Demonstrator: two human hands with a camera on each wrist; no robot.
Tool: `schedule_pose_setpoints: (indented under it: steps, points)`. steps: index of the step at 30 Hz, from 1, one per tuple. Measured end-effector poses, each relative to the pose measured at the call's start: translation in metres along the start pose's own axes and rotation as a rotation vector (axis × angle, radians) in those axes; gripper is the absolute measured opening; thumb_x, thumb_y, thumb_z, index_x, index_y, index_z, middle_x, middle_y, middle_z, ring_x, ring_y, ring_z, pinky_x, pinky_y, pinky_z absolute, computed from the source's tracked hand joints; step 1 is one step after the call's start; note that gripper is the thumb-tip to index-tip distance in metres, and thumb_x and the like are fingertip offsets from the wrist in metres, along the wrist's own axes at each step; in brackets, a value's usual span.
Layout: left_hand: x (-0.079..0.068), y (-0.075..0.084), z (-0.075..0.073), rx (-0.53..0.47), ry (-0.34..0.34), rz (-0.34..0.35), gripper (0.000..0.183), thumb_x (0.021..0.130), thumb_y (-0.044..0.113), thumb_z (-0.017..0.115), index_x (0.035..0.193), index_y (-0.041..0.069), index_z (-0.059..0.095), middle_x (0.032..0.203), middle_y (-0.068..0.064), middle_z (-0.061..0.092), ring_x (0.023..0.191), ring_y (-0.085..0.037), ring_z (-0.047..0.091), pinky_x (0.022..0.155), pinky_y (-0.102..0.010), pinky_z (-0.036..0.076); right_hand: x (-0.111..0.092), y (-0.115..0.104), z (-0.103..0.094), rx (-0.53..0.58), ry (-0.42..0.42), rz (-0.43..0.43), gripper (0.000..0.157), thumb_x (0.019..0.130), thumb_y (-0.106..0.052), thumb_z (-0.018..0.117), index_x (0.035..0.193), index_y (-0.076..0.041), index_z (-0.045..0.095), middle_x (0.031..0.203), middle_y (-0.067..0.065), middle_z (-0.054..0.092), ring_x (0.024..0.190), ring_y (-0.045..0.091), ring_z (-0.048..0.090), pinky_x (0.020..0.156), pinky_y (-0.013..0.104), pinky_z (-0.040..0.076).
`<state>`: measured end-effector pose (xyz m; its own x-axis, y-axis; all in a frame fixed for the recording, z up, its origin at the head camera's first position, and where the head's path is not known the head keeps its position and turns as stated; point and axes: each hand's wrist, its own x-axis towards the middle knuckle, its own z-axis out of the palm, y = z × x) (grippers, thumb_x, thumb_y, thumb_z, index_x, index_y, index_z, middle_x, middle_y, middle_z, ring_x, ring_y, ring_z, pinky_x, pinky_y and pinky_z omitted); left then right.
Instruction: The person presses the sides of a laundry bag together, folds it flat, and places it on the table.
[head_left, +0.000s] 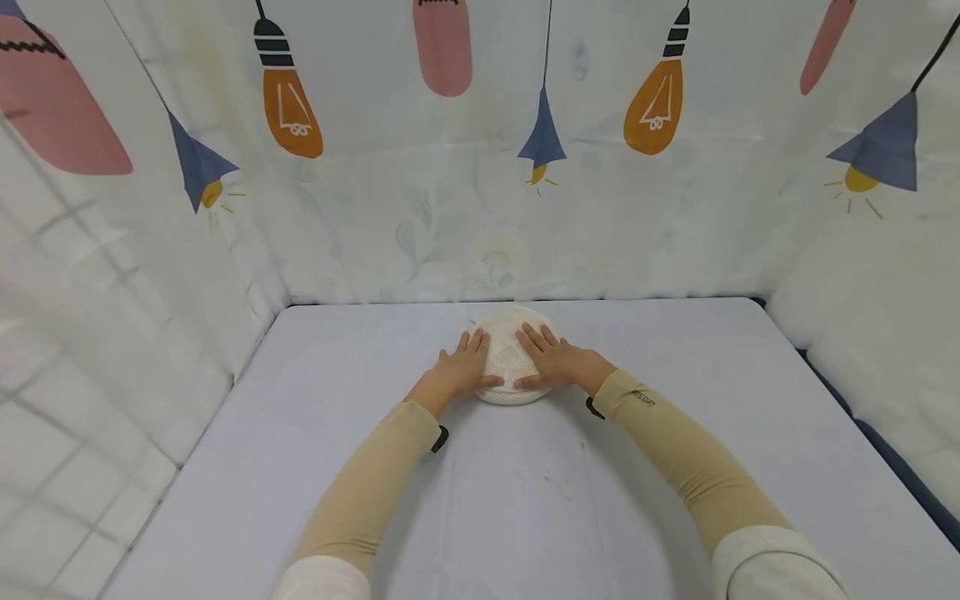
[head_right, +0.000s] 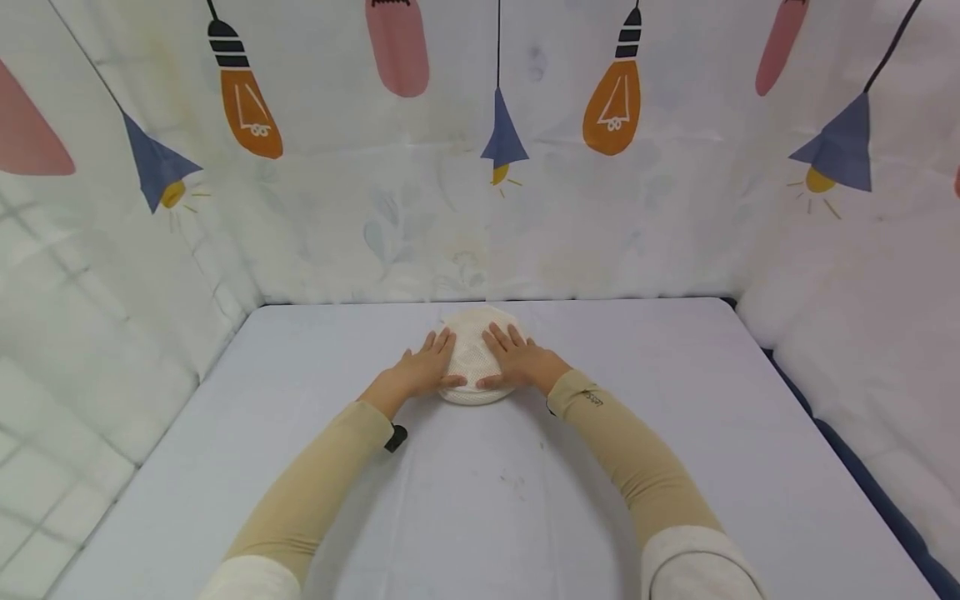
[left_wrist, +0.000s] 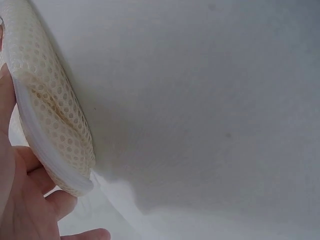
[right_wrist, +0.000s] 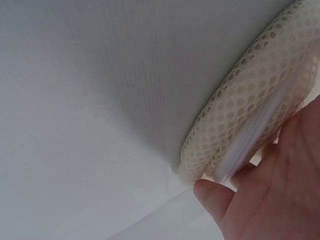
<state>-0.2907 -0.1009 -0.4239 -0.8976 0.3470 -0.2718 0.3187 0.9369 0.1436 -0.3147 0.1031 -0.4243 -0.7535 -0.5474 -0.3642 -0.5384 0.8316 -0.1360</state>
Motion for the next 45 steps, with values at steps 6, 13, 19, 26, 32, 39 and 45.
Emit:
schedule_pose_setpoints:
  steps: [6, 13, 19, 26, 32, 39, 45]
  points:
    - [0.001, 0.000, -0.001, -0.002, -0.015, 0.000, 0.093, 0.088, 0.059, 0.047, 0.149, 0.002, 0.004, 0.154, -0.012, -0.003, 0.139, -0.034, -0.001, 0.101, -0.063, 0.020, 0.007, 0.005, 0.004, -0.030, -0.018, 0.022, 0.100, 0.082, -0.073, 0.035, 0.148, -0.016, -0.014, 0.151, 0.003, -0.022, 0.138, 0.030, -0.013, 0.108, 0.054, 0.012]
    - [0.003, 0.001, -0.002, -0.030, -0.026, 0.003, 0.093, 0.087, 0.058, 0.049, 0.149, 0.003, 0.005, 0.154, -0.011, -0.002, 0.139, -0.033, 0.000, 0.101, -0.062, 0.020, 0.002, 0.001, -0.001, -0.037, -0.029, 0.041, 0.100, 0.082, -0.072, 0.038, 0.149, -0.014, -0.010, 0.153, 0.004, -0.018, 0.138, 0.031, -0.009, 0.107, 0.056, 0.012]
    - [0.002, 0.000, -0.004, -0.051, -0.029, 0.014, 0.094, 0.087, 0.059, 0.048, 0.149, 0.004, 0.005, 0.154, -0.011, -0.001, 0.139, -0.033, 0.000, 0.102, -0.062, 0.019, 0.001, 0.001, -0.004, -0.036, -0.038, 0.044, 0.099, 0.084, -0.071, 0.037, 0.149, -0.013, -0.010, 0.153, 0.005, -0.018, 0.138, 0.031, -0.010, 0.107, 0.055, 0.012]
    - [-0.005, -0.003, -0.008, -0.039, -0.014, 0.030, 0.093, 0.088, 0.060, 0.046, 0.149, 0.004, 0.002, 0.154, -0.011, -0.002, 0.139, -0.031, 0.000, 0.103, -0.062, 0.017, -0.001, 0.002, -0.006, -0.004, -0.015, -0.001, 0.098, 0.086, -0.069, 0.037, 0.148, -0.012, -0.012, 0.152, 0.007, -0.019, 0.138, 0.033, -0.011, 0.107, 0.056, 0.012]
    - [-0.007, -0.008, -0.003, 0.027, 0.023, 0.055, 0.093, 0.088, 0.066, 0.037, 0.149, 0.008, -0.004, 0.154, -0.006, -0.008, 0.140, -0.027, -0.005, 0.105, -0.060, 0.014, -0.012, 0.005, -0.006, 0.112, 0.066, -0.077, 0.092, 0.091, -0.059, 0.043, 0.148, -0.008, -0.008, 0.153, 0.011, -0.016, 0.137, 0.036, -0.011, 0.107, 0.056, 0.010]
    - [-0.009, -0.012, 0.000, 0.052, 0.068, 0.083, 0.095, 0.087, 0.067, 0.038, 0.149, 0.010, -0.004, 0.155, -0.005, -0.007, 0.140, -0.026, -0.005, 0.104, -0.062, 0.014, -0.019, 0.009, 0.007, 0.070, 0.160, -0.081, 0.097, 0.087, -0.063, 0.045, 0.149, -0.008, -0.006, 0.153, 0.010, -0.014, 0.138, 0.033, -0.010, 0.109, 0.053, 0.010]
    - [-0.010, -0.013, 0.001, 0.059, 0.082, 0.078, 0.096, 0.086, 0.067, 0.040, 0.149, 0.010, -0.005, 0.154, -0.005, -0.008, 0.140, -0.026, -0.006, 0.104, -0.062, 0.014, -0.024, 0.007, 0.011, 0.074, 0.174, -0.017, 0.098, 0.088, -0.064, 0.041, 0.147, 0.000, -0.004, 0.153, 0.015, -0.009, 0.139, 0.032, -0.006, 0.108, 0.053, 0.009]
